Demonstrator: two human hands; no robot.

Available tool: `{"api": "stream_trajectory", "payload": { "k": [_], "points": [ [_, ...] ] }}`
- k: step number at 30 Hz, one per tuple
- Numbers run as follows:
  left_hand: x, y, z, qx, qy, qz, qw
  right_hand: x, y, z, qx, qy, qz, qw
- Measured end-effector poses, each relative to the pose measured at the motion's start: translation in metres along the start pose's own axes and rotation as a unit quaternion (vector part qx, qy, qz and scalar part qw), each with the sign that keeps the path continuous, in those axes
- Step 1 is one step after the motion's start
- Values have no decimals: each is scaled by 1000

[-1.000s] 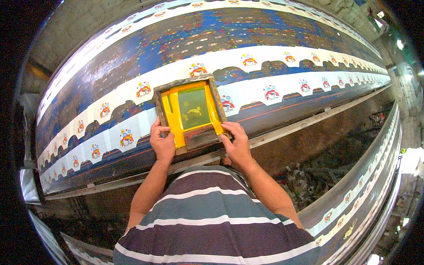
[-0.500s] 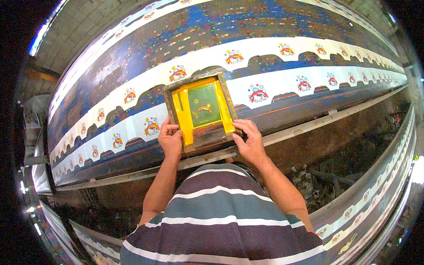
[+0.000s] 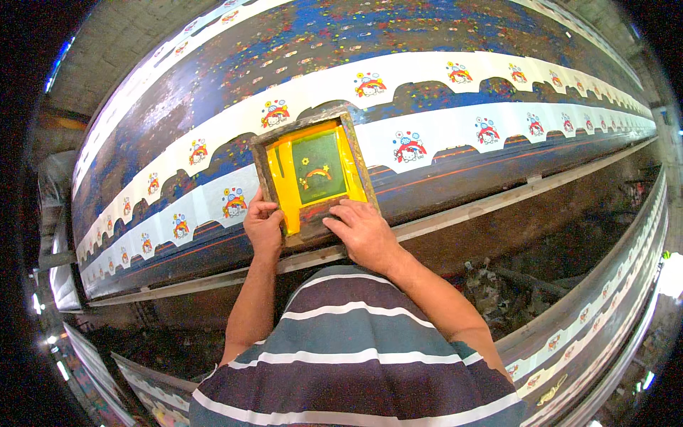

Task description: The person repeatedly rubs a small yellow and green printing block onto a moving conveyor belt of folded fabric items. The person holds the block with both hands and applies pressure to transfer a pattern onto each item as it passes underneath.

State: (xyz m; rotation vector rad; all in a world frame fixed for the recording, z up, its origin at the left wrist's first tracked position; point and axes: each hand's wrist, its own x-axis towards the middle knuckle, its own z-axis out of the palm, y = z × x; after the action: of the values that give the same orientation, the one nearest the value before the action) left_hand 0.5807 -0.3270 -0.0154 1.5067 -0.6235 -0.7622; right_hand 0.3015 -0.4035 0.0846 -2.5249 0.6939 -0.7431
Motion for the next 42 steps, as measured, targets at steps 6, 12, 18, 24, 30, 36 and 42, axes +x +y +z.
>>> {"api": "stream_trajectory", "payload": {
  "k": [6,12,18,24,30,36,42],
  "points": [
    [0,3,1,26,-6,35,999,30,-10,4,-18,-43,-25,999],
    [-3,2,3,54,0,66,996,51,-5,-7,-25,-120,-3,992],
    [-3,0,3,122,12,86,989,37,-11,-6,-31,-115,-22,993],
    [-5,5,7,166,22,105,980,64,22,21,-79,-43,-55,994],
    [-4,5,10,154,25,118,981,139,72,24,-91,-49,-29,994],
    [-5,4,12,158,33,128,979,161,76,24,-79,-59,-2,995],
    [-7,7,13,176,27,142,974,107,40,21,-85,-84,-30,992]
  ]
}}
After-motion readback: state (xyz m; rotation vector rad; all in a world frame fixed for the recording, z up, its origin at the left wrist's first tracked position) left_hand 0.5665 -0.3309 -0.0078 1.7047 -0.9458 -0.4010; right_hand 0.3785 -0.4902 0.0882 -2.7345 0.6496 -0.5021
